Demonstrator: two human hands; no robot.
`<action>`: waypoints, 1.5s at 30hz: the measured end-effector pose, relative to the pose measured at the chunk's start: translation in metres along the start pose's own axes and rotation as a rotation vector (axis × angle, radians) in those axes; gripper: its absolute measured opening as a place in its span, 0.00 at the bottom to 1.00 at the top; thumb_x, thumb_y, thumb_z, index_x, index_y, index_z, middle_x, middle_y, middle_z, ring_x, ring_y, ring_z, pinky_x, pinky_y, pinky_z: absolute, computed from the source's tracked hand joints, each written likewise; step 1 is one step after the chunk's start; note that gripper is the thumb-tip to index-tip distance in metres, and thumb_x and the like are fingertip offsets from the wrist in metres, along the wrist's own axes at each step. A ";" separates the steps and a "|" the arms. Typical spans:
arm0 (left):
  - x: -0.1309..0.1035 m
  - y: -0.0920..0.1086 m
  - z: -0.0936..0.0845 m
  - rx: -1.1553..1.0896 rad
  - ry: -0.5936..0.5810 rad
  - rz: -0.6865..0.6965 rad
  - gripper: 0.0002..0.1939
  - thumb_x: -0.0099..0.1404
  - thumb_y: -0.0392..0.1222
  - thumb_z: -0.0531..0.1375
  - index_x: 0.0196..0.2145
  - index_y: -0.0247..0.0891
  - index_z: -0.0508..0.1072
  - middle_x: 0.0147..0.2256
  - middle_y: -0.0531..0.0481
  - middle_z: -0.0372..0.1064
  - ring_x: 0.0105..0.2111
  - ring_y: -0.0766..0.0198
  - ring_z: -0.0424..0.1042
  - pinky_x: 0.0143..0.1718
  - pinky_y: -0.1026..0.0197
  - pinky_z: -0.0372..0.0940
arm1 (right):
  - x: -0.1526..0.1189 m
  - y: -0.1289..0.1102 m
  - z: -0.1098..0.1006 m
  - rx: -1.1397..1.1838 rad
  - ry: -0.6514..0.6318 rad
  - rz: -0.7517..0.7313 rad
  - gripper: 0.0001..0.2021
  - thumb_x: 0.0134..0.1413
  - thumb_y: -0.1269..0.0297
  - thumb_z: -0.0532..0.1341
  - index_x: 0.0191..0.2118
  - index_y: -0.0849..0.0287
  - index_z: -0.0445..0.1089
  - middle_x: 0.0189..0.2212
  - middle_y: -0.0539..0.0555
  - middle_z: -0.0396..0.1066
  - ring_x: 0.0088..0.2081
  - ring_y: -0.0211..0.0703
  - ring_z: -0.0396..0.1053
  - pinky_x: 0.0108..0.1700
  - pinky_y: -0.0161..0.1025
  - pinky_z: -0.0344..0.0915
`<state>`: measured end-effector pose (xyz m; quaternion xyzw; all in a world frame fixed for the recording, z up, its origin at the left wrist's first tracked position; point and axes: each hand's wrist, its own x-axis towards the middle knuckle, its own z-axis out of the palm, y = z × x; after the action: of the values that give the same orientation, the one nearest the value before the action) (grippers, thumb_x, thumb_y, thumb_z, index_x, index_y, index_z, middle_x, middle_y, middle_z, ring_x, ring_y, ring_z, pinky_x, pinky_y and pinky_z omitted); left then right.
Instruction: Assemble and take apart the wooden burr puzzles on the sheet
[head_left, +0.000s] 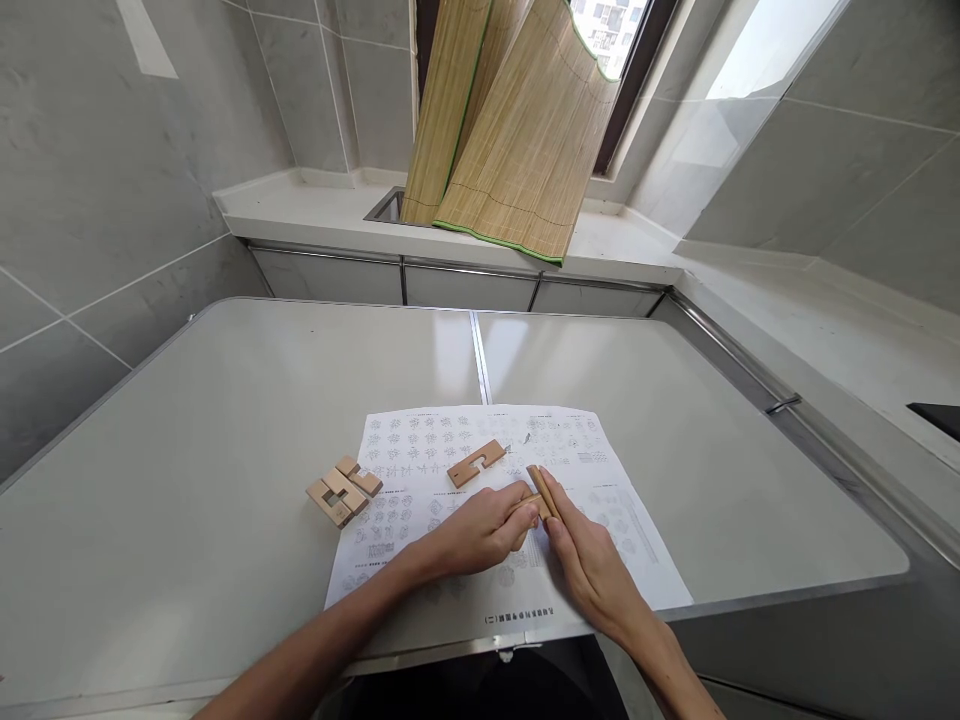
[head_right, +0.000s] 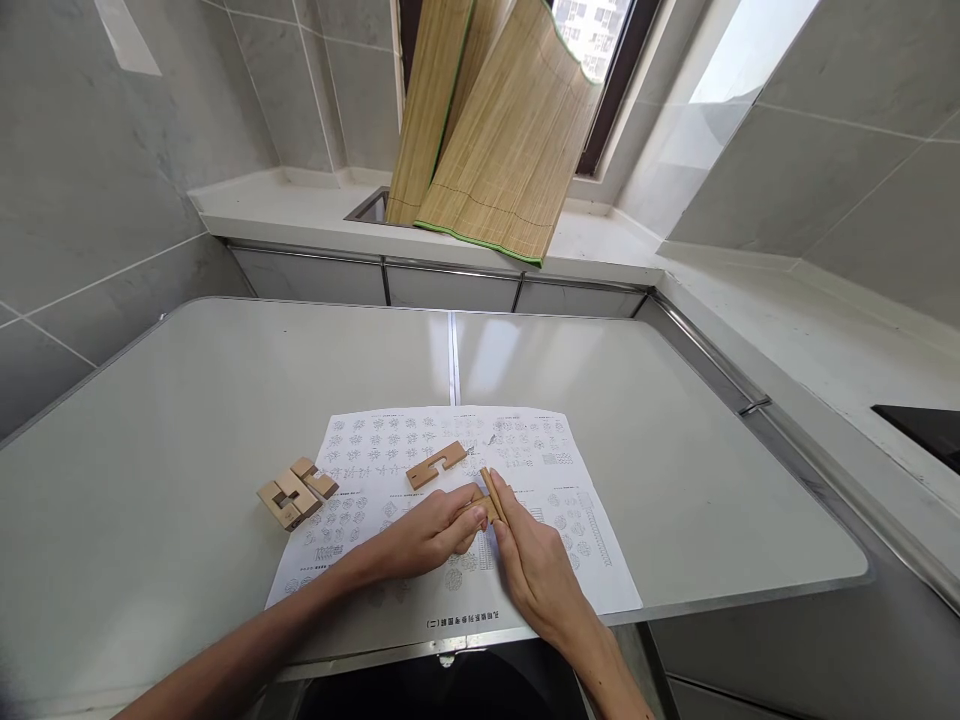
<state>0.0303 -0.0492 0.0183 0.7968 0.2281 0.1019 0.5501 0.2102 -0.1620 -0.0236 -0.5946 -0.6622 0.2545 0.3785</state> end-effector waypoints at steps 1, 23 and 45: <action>0.000 0.000 0.000 0.002 0.000 0.002 0.16 0.78 0.49 0.45 0.34 0.41 0.60 0.25 0.56 0.61 0.26 0.65 0.60 0.30 0.59 0.59 | 0.000 0.000 0.000 -0.004 -0.005 -0.002 0.27 0.78 0.59 0.45 0.77 0.46 0.44 0.74 0.50 0.53 0.73 0.49 0.54 0.71 0.53 0.60; 0.002 0.001 0.003 -0.136 -0.007 -0.010 0.20 0.79 0.56 0.45 0.35 0.40 0.60 0.29 0.55 0.60 0.28 0.65 0.58 0.32 0.59 0.59 | 0.001 -0.002 0.003 0.021 0.091 0.030 0.26 0.78 0.59 0.48 0.76 0.45 0.49 0.74 0.49 0.54 0.74 0.51 0.49 0.73 0.58 0.56; 0.003 0.000 0.004 0.073 0.028 -0.010 0.19 0.79 0.50 0.43 0.33 0.41 0.62 0.28 0.53 0.63 0.27 0.63 0.61 0.31 0.57 0.58 | -0.002 0.000 0.005 -0.190 0.114 -0.031 0.28 0.76 0.61 0.48 0.77 0.46 0.47 0.62 0.56 0.73 0.50 0.52 0.81 0.51 0.47 0.79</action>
<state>0.0347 -0.0514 0.0168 0.8136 0.2432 0.1021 0.5181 0.2057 -0.1633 -0.0270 -0.6312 -0.6697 0.1502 0.3613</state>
